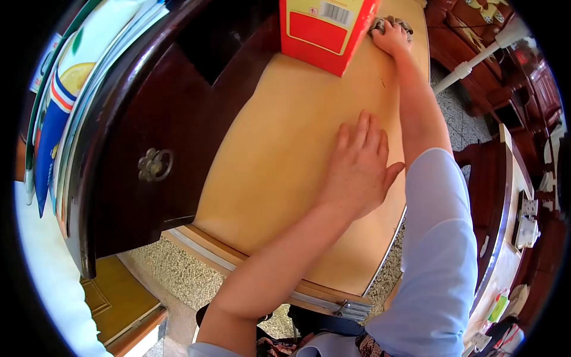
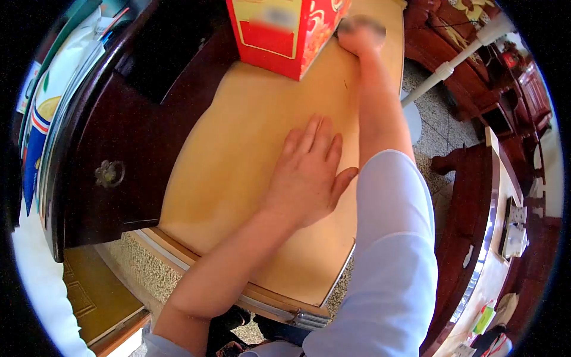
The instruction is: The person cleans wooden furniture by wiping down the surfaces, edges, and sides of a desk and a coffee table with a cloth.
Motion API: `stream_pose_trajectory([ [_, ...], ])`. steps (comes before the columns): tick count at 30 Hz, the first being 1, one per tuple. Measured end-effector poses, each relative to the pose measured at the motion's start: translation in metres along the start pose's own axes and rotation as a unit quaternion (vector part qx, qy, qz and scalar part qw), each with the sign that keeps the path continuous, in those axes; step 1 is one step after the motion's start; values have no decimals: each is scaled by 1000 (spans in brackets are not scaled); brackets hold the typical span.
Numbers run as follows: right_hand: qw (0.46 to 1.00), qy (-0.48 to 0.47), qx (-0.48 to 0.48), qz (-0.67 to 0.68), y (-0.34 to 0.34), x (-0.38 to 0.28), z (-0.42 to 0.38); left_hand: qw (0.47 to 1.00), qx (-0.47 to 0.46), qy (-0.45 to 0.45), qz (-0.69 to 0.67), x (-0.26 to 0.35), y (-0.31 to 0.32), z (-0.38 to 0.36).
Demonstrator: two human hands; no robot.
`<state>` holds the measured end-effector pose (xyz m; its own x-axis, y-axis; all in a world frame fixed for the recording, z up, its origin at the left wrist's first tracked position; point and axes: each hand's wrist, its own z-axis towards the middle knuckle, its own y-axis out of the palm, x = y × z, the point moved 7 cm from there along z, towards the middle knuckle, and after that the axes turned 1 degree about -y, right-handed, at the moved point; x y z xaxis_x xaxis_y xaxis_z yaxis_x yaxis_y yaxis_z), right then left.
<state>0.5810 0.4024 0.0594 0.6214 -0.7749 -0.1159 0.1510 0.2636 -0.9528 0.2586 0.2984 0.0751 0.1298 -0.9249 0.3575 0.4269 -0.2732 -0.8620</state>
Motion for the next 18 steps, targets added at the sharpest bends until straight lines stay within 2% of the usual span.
stream_pose_trajectory([
  [2,998,-59,30,13,4,14,17,1000,22,4,0,1,0,6],
  [4,988,-139,58,27,42,36,33,998,59,0,-6,-1,2,9],
  [5,981,-166,36,92,45,39,27,997,78,0,-9,-3,2,10],
  [6,968,-205,52,132,45,41,13,996,87,-2,13,-3,-1,11],
  [7,961,-222,55,157,31,33,-17,995,97,-2,35,-4,-4,11],
  [8,943,-277,72,172,14,21,-48,993,107,-2,57,-5,-9,12],
  [10,865,-426,67,256,-35,-19,-128,987,142,19,66,-1,-24,14],
  [11,857,-454,73,235,-40,-34,-160,984,160,27,73,1,-34,14],
  [12,834,-409,-21,370,-40,-44,-186,979,185,43,72,3,-44,13],
  [13,787,-344,-98,503,-39,-52,-212,974,205,59,73,4,-55,9],
  [14,805,-435,-31,403,-83,-70,-269,968,226,76,76,6,-68,5],
  [15,776,-501,-11,383,-97,-81,-308,966,242,68,64,-2,-74,-1],
  [16,767,-532,-30,358,-110,-85,-343,964,255,57,52,-8,-76,-9],
  [17,756,-561,-50,334,-124,-89,-378,967,246,5,68,-15,-74,-17],
  [18,767,-555,-108,304,-133,-90,-402,967,237,-49,83,-24,-67,-25],
])
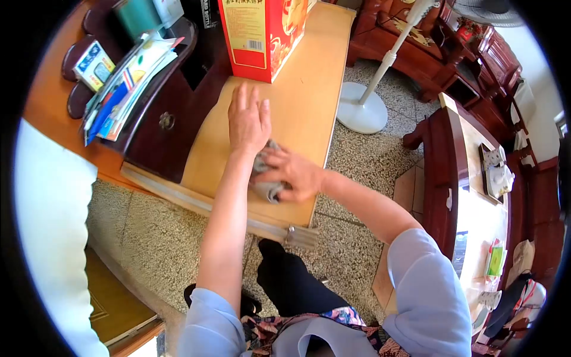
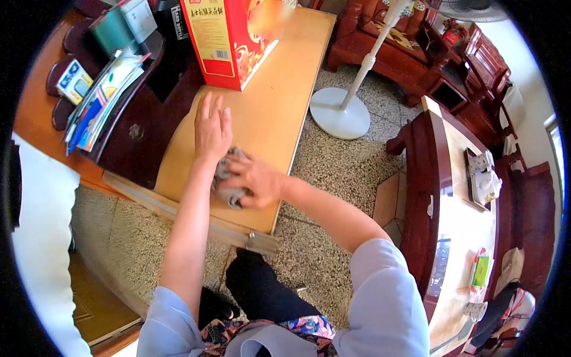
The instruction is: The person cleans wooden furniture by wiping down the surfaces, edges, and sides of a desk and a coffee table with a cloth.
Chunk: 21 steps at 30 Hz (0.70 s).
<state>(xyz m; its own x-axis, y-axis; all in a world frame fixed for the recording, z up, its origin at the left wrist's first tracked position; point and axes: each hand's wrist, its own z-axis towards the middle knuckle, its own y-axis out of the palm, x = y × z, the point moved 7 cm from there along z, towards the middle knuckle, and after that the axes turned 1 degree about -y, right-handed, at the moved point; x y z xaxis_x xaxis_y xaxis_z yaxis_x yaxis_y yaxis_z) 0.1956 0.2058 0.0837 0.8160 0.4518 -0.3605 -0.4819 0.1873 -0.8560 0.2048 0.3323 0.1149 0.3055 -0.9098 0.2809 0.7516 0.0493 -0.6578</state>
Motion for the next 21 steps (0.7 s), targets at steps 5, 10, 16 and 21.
stream_pose_trajectory([
  [5,999,36,-11,22,-5,-55,-62,983,-172,-53,-39,27,-36,-86],
  [10,991,66,-7,115,-14,-61,-78,972,-233,-13,-36,78,-90,-164],
  [16,980,134,-86,123,-16,-65,-70,983,-172,-66,-7,71,-106,-201],
  [21,979,157,-104,82,-7,-67,-49,985,-121,-109,-50,74,-107,-205],
])
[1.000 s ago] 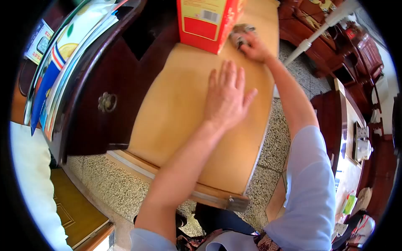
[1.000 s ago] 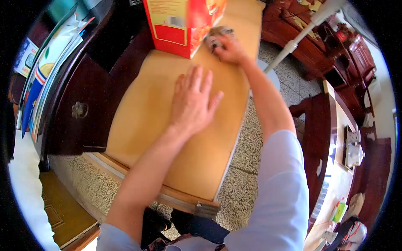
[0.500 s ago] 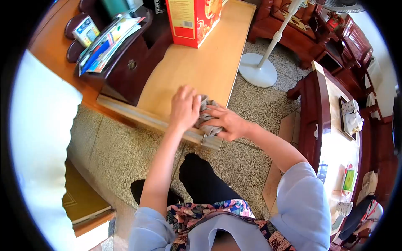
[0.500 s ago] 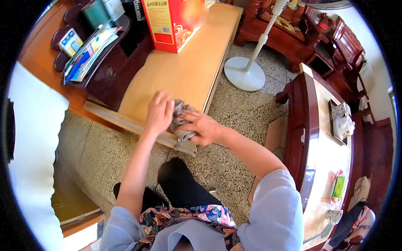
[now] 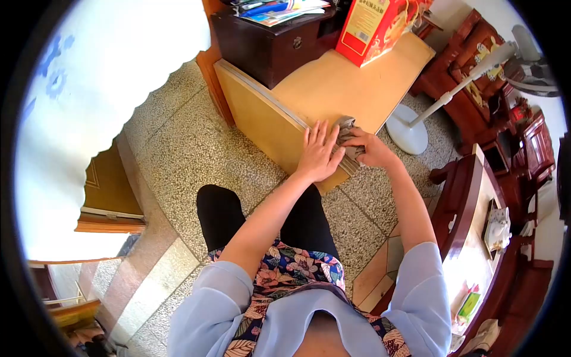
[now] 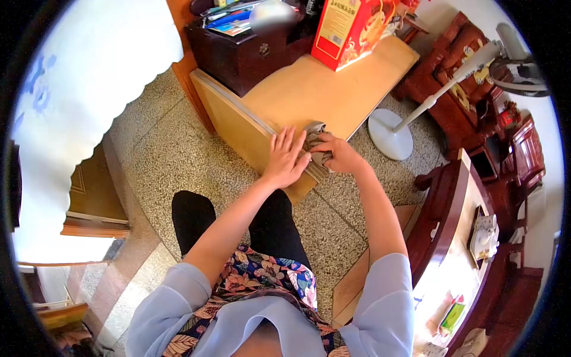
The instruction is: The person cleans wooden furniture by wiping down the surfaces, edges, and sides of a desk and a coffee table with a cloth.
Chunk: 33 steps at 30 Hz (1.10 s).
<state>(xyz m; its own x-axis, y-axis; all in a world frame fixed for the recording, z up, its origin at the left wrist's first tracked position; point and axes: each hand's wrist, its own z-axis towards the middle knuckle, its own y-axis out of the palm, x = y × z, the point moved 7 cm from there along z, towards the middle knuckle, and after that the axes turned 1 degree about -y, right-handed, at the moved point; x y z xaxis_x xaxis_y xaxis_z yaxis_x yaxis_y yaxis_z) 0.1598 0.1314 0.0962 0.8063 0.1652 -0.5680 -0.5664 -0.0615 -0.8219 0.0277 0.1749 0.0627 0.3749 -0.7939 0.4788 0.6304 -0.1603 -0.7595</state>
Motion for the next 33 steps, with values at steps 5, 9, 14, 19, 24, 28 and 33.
stream_pose_trajectory([
  [5,999,23,30,-16,7,8,37,1000,-19,12,-5,-1,-6,-19],
  [9,996,24,40,-80,12,-2,86,1000,-25,0,-16,-8,-18,-36],
  [14,988,-22,135,73,38,-40,147,993,-6,-68,-93,-40,-64,-85],
  [19,975,-50,119,-183,85,-95,132,978,33,-186,-86,-82,-90,-136],
  [24,970,-13,99,-220,77,-88,94,969,60,-218,-97,-98,-96,-162],
  [28,945,16,83,-316,72,-105,36,960,58,-250,-114,-102,-99,-174],
  [33,909,56,62,-407,76,-109,-25,953,29,-273,-130,-115,-86,-186],
])
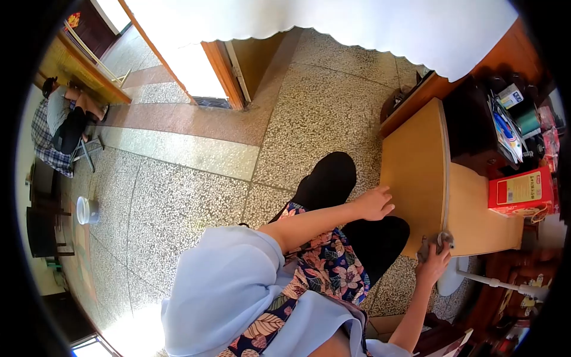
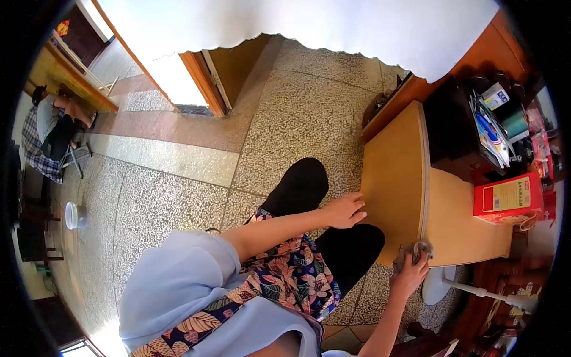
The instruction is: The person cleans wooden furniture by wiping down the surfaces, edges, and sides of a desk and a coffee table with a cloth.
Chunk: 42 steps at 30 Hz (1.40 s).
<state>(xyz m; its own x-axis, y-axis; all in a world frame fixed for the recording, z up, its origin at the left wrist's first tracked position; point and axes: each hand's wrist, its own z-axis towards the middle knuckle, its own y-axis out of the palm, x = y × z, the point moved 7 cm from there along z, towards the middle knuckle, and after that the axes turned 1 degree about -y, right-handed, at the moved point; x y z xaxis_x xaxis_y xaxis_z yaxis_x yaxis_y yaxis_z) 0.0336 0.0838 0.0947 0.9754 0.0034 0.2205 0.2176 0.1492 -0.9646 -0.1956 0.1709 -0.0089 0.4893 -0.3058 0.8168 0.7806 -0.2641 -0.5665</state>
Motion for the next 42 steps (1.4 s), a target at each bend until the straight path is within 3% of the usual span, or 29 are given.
stream_pose_trajectory([
  [6,999,17,43,7,6,-6,-10,996,-5,-88,-22,-44,19,-10],
  [10,996,36,61,49,4,7,-22,997,62,42,-11,-30,20,0],
  [13,994,64,77,48,1,23,-45,999,46,9,25,-37,32,-2],
  [16,980,162,69,95,7,52,-87,999,22,-7,-36,-39,39,5],
  [17,954,247,56,157,20,68,-109,998,29,-9,-48,-46,42,10],
  [18,920,321,50,221,38,79,-130,992,8,-71,-100,-42,42,15],
  [20,864,407,79,287,58,85,-166,992,-5,-53,-118,0,32,30],
  [23,837,414,188,305,58,79,-188,987,-65,-5,-148,82,38,52],
  [25,794,438,221,359,49,75,-173,983,-55,146,-100,131,63,69],
  [28,749,412,303,420,45,67,-126,965,-96,243,-25,194,102,78],
  [30,737,387,281,478,57,54,-93,950,-159,266,29,186,145,89],
  [31,775,388,313,387,77,46,-85,940,-191,277,54,181,164,91],
  [32,754,427,281,412,82,40,-83,926,-200,283,148,178,171,84],
  [34,732,428,288,446,85,33,-87,913,-150,349,151,175,172,75],
  [36,716,447,265,465,101,32,-91,909,-161,344,173,175,178,78],
  [39,631,552,60,541,176,35,-110,913,-186,325,163,171,175,77],
  [42,680,504,303,438,161,30,-118,908,-181,337,171,171,179,79],
])
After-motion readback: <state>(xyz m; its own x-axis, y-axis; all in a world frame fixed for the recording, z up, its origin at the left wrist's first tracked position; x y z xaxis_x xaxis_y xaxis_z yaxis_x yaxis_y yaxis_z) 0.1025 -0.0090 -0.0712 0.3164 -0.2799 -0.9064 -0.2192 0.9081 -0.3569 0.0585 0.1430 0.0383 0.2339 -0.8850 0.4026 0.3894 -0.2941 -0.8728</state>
